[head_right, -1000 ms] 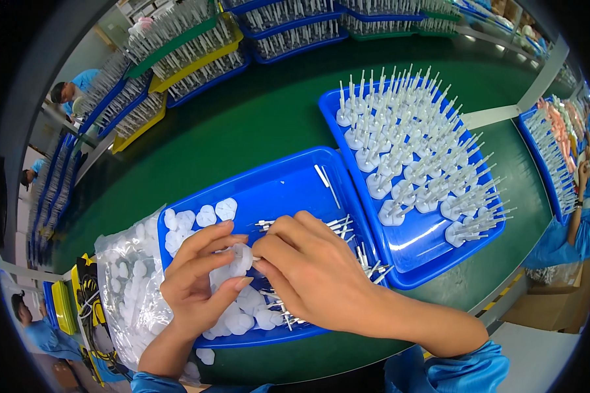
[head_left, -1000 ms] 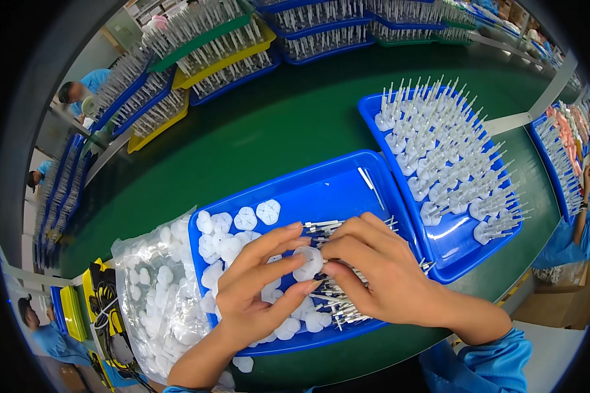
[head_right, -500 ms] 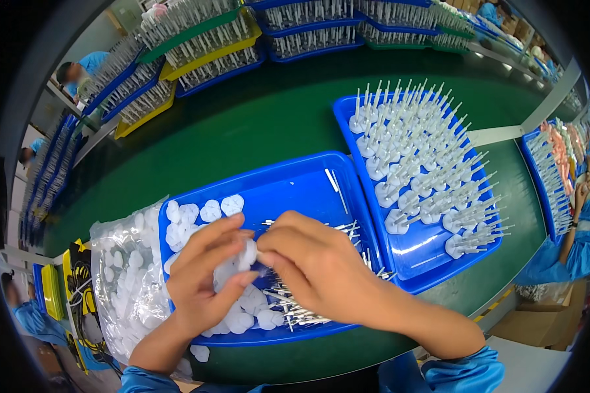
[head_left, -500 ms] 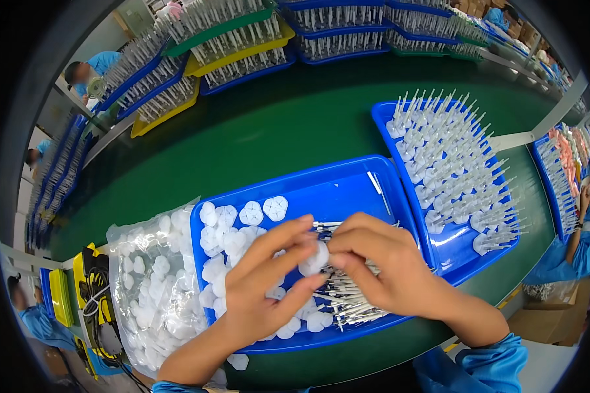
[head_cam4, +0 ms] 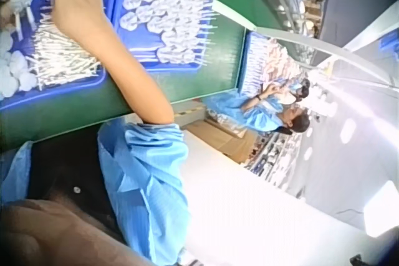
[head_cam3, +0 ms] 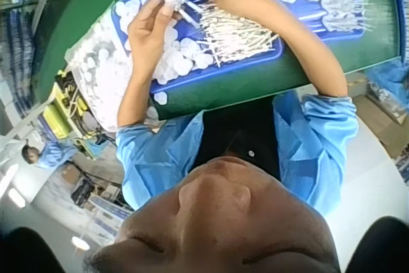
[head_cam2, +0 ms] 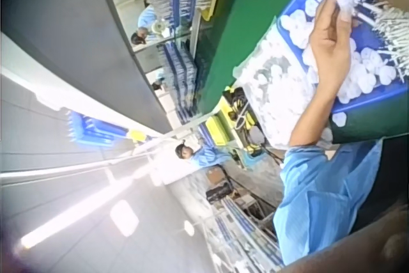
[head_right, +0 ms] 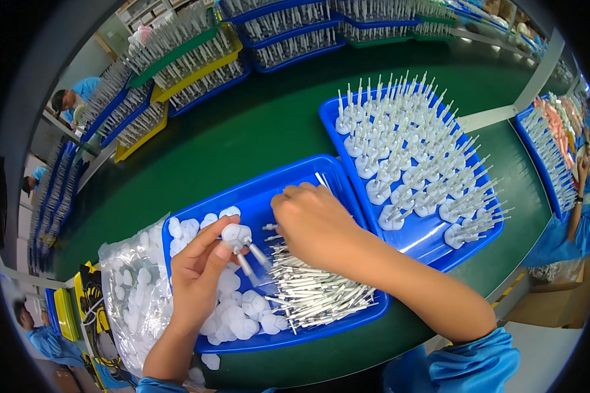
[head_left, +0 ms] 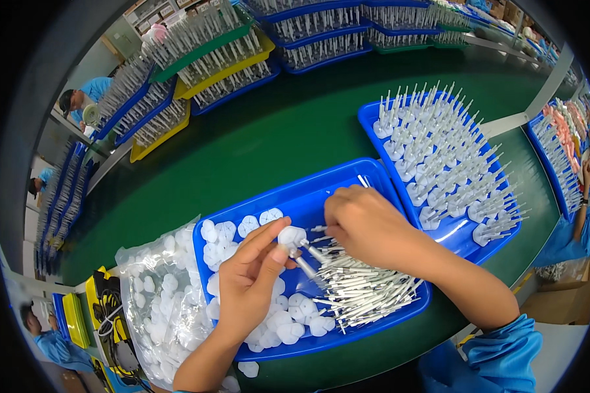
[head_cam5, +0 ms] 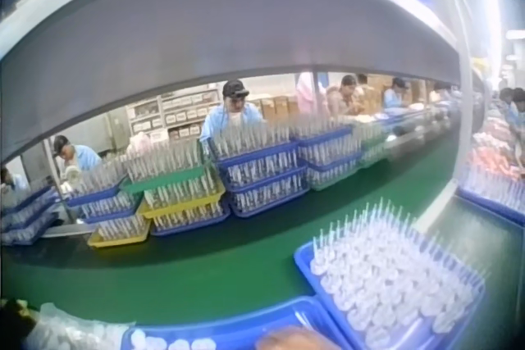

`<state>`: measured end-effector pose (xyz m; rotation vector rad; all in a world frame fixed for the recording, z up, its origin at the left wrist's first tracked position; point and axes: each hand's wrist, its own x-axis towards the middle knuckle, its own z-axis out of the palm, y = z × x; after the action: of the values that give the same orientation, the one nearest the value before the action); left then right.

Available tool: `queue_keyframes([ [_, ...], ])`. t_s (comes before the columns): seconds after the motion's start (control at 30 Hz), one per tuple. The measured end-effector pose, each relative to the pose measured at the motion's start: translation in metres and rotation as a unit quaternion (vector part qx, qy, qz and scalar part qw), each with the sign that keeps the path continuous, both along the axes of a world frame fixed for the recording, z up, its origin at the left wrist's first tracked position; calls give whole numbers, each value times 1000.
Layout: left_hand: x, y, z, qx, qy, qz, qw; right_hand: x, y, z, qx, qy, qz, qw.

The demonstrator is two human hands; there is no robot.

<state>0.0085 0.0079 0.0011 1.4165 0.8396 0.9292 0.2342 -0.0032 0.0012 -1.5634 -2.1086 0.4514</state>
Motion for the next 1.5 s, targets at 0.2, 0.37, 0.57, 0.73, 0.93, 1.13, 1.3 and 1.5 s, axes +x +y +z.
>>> queue_keyframes([
  [0.2, 1, -1, 2, -29, 5, -40, 999, 4, -45, 25, -20, 285, -4, 958],
  [0.37, -3, -3, 4, -81, -28, -83, 993, -5, -54, 19, -12, 308, 25, 951],
  [0.57, -4, -4, 3, -105, -66, -71, 990, -2, -54, 18, -49, 326, 29, 944],
  [0.73, -5, -4, 0, -51, -69, -85, 993, -6, -59, 21, -56, 334, -12, 941],
  [0.93, -1, -8, -1, 90, -23, -80, 992, -15, -61, 9, -48, 332, -29, 941],
  [1.13, -1, -10, 0, 134, -12, -87, 987, -15, -65, 16, -67, 277, -17, 958],
  [1.3, -1, -8, 2, 97, -49, -109, 988, -15, -62, 9, -44, 304, 10, 952],
  [1.5, -6, -7, 3, 13, -85, -117, 989, -15, -63, 14, -40, 277, 19, 960],
])
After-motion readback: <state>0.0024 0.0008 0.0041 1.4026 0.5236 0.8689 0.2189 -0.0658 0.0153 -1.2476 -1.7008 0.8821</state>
